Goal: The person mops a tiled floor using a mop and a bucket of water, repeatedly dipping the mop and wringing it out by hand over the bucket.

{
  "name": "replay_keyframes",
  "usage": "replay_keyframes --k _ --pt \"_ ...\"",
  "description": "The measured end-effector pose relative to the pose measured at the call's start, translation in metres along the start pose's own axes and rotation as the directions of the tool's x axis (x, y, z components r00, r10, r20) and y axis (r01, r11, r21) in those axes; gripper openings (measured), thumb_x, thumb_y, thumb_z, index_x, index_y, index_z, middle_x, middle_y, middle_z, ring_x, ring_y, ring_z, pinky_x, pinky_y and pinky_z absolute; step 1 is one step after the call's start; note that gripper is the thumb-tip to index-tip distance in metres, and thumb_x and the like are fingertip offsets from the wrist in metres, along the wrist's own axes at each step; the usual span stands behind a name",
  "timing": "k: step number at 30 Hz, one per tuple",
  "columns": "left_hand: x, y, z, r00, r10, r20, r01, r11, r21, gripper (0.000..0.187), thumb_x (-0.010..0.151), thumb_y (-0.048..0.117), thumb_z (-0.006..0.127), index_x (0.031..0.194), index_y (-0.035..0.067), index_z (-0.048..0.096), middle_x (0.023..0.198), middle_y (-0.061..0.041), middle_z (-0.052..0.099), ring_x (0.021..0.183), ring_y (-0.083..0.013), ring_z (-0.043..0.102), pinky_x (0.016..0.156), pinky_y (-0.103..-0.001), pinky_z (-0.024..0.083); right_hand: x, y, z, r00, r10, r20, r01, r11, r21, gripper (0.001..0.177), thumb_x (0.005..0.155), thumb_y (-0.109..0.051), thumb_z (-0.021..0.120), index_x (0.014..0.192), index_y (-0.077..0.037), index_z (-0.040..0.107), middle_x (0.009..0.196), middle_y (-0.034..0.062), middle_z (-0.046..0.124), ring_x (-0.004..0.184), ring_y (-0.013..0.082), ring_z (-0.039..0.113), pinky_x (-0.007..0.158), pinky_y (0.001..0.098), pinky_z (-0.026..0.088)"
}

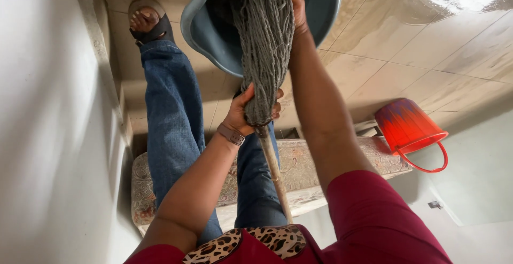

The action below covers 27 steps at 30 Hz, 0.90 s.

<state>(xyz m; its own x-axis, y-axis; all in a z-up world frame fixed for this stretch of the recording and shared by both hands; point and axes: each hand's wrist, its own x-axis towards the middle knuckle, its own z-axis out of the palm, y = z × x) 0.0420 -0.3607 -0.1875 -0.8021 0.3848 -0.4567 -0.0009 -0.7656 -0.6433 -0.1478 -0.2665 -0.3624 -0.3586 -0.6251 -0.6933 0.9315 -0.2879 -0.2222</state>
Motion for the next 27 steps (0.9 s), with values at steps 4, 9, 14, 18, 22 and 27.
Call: replay_keyframes --k 4,9,14,18,22,27 --pt "0.008 -0.002 -0.014 0.935 0.093 -0.342 -0.019 0.976 0.215 0.069 0.099 0.049 0.070 0.144 0.001 0.050 0.129 -0.019 0.060 0.107 -0.0265 0.067 0.095 -0.043 0.055 0.023 -0.028 0.003 0.956 0.069 -0.286 -0.275 0.552 -0.787 0.061 0.080 -0.038 0.090 0.125 -0.004 0.066 0.115 0.0154 0.076 0.100 0.0273 0.081 0.093 0.0408 0.068" --pt "0.028 -0.004 -0.001 0.775 0.393 -0.495 -0.086 0.842 0.533 0.092 0.080 0.049 0.079 0.153 0.023 0.029 0.131 -0.009 0.059 0.112 -0.0200 0.063 0.094 -0.039 0.058 0.042 -0.017 0.042 0.884 -0.039 -0.466 -0.429 -0.462 -0.776 0.073 0.068 -0.044 0.091 0.127 -0.011 0.064 0.119 0.0158 0.068 0.111 0.0311 0.067 0.091 0.0440 0.056" --pt "0.030 -0.005 0.009 0.811 0.369 -0.454 -0.083 0.841 0.534 0.089 0.090 0.036 0.077 0.160 0.013 0.027 0.131 -0.012 0.057 0.115 -0.0217 0.060 0.094 -0.039 0.057 0.044 -0.003 0.064 0.820 0.039 -0.571 -0.446 -0.581 -0.680 0.074 0.079 -0.048 0.082 0.141 -0.016 0.057 0.130 0.0195 0.066 0.118 0.0365 0.065 0.097 0.0472 0.054" --pt "0.021 -0.001 0.005 0.831 0.302 -0.468 -0.071 0.891 0.449 0.077 0.092 0.031 0.071 0.156 0.012 0.033 0.126 -0.011 0.063 0.111 -0.0210 0.066 0.091 -0.038 0.059 0.014 -0.032 0.015 0.825 0.227 -0.518 -0.554 0.509 -0.659 0.079 0.099 -0.052 0.071 0.156 -0.004 0.045 0.145 0.0222 0.062 0.130 0.0344 0.066 0.108 0.0430 0.054" --pt "0.013 0.002 -0.002 0.931 0.194 -0.310 -0.096 0.948 0.304 0.054 0.098 0.033 0.070 0.139 0.006 0.046 0.113 -0.014 0.064 0.094 -0.0242 0.069 0.084 -0.042 0.059 -0.017 0.006 -0.014 0.932 0.093 -0.349 -0.162 0.971 -0.174 0.074 0.100 -0.047 0.064 0.154 -0.001 0.043 0.150 0.0239 0.057 0.134 0.0352 0.064 0.110 0.0454 0.055" --pt "0.009 -0.001 0.002 0.998 0.059 -0.033 -0.053 0.986 0.161 0.047 0.103 0.039 0.067 0.131 0.002 0.058 0.113 -0.012 0.065 0.089 -0.0220 0.066 0.078 -0.037 0.054 -0.039 0.062 0.024 0.991 -0.130 -0.030 0.132 0.912 0.389 0.078 0.100 -0.059 0.060 0.151 -0.001 0.046 0.150 0.0254 0.054 0.135 0.0363 0.060 0.111 0.0470 0.055"
